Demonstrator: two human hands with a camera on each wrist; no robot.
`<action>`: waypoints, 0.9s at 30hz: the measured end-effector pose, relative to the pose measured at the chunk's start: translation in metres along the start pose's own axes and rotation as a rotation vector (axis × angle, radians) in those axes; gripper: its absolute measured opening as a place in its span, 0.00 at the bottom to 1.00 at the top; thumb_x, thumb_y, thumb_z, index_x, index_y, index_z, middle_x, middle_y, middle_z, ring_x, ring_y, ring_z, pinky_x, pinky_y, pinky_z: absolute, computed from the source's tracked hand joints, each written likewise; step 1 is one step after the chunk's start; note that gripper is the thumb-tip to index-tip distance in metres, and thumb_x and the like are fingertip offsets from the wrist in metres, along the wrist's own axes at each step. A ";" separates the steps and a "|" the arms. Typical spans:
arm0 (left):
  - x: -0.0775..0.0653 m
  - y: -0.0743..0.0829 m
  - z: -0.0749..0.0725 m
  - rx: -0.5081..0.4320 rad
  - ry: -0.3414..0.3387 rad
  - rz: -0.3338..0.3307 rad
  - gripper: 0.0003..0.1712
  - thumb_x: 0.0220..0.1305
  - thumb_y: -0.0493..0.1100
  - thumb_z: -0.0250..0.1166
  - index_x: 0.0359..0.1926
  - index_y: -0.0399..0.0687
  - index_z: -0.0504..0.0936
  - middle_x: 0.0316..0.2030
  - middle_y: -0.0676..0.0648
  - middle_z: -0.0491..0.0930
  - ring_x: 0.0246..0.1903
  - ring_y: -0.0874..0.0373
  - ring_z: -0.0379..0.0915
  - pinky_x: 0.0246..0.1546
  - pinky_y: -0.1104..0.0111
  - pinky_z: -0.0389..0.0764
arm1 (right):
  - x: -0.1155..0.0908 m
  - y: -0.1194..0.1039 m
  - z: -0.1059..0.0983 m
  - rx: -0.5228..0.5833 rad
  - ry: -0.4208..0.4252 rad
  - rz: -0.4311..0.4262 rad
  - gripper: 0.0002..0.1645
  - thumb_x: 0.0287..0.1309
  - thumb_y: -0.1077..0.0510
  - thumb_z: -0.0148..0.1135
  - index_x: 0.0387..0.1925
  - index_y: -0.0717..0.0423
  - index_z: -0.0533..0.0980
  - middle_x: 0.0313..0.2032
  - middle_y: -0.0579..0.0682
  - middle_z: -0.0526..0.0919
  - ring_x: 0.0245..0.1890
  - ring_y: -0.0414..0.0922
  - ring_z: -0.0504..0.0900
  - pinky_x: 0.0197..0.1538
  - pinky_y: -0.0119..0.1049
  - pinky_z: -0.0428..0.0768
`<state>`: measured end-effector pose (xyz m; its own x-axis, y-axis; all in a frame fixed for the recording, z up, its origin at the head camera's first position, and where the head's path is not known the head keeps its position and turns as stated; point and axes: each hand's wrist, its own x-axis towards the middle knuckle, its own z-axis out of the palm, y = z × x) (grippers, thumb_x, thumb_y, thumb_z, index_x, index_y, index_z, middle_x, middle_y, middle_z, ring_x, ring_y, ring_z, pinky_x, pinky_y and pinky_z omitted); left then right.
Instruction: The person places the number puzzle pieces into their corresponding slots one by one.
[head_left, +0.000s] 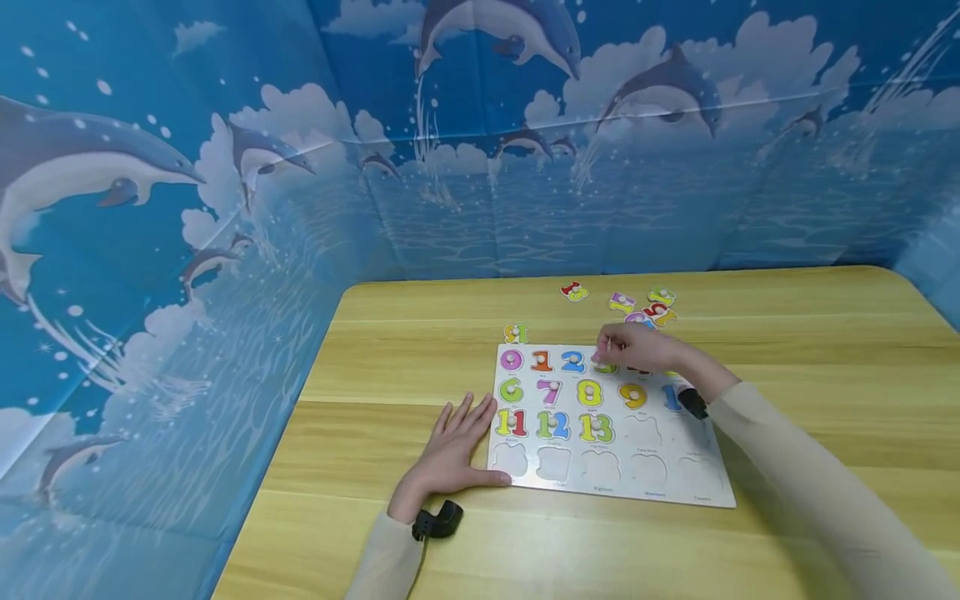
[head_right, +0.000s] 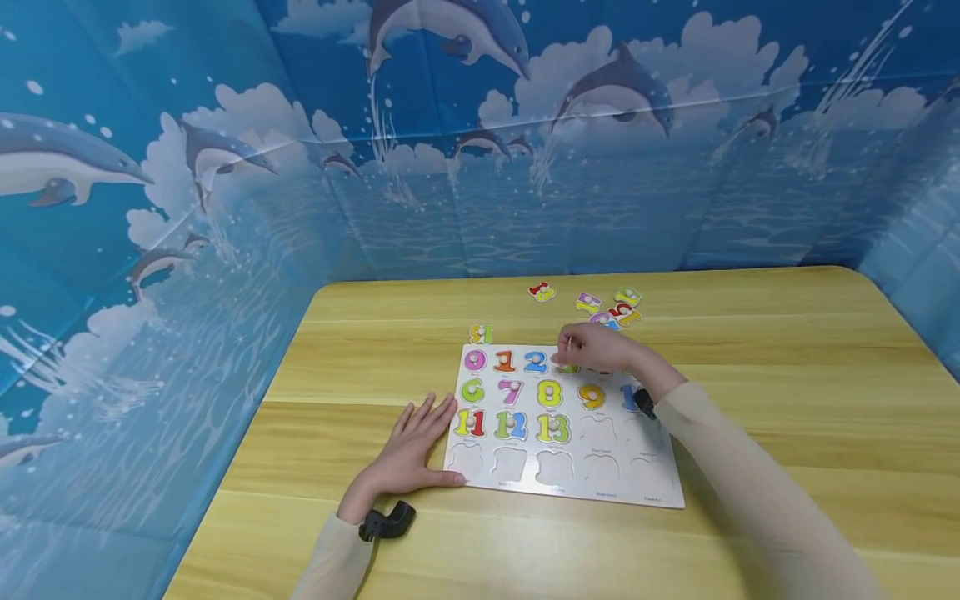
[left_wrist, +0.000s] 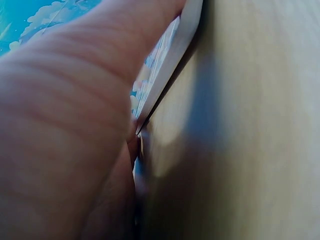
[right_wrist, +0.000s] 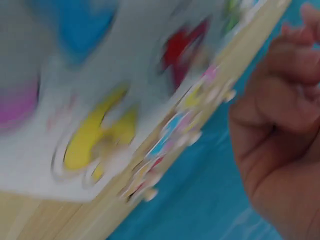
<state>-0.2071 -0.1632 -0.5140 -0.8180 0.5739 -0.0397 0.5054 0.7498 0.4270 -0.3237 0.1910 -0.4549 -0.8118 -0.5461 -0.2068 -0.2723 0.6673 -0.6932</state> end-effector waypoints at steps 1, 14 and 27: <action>0.000 0.000 0.001 -0.002 -0.004 0.000 0.63 0.49 0.74 0.62 0.75 0.51 0.42 0.74 0.54 0.38 0.71 0.53 0.24 0.67 0.54 0.27 | 0.002 0.005 -0.004 -0.011 0.039 0.012 0.12 0.64 0.52 0.60 0.35 0.57 0.71 0.25 0.48 0.70 0.21 0.44 0.67 0.25 0.36 0.65; -0.002 -0.003 0.002 -0.006 -0.008 0.010 0.63 0.49 0.75 0.61 0.75 0.52 0.41 0.74 0.54 0.38 0.71 0.53 0.24 0.67 0.54 0.27 | 0.015 0.028 -0.017 -0.145 0.179 0.200 0.16 0.62 0.50 0.60 0.39 0.59 0.69 0.25 0.51 0.72 0.23 0.46 0.70 0.28 0.38 0.65; -0.003 -0.004 -0.001 -0.005 -0.014 0.006 0.63 0.50 0.74 0.61 0.75 0.52 0.41 0.74 0.54 0.37 0.71 0.53 0.24 0.67 0.55 0.27 | 0.017 0.027 -0.012 -0.192 0.210 0.214 0.14 0.66 0.53 0.56 0.37 0.61 0.68 0.25 0.51 0.71 0.22 0.46 0.69 0.27 0.38 0.66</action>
<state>-0.2066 -0.1682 -0.5148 -0.8109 0.5830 -0.0494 0.5090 0.7446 0.4319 -0.3508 0.2053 -0.4687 -0.9438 -0.2815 -0.1730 -0.1610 0.8491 -0.5030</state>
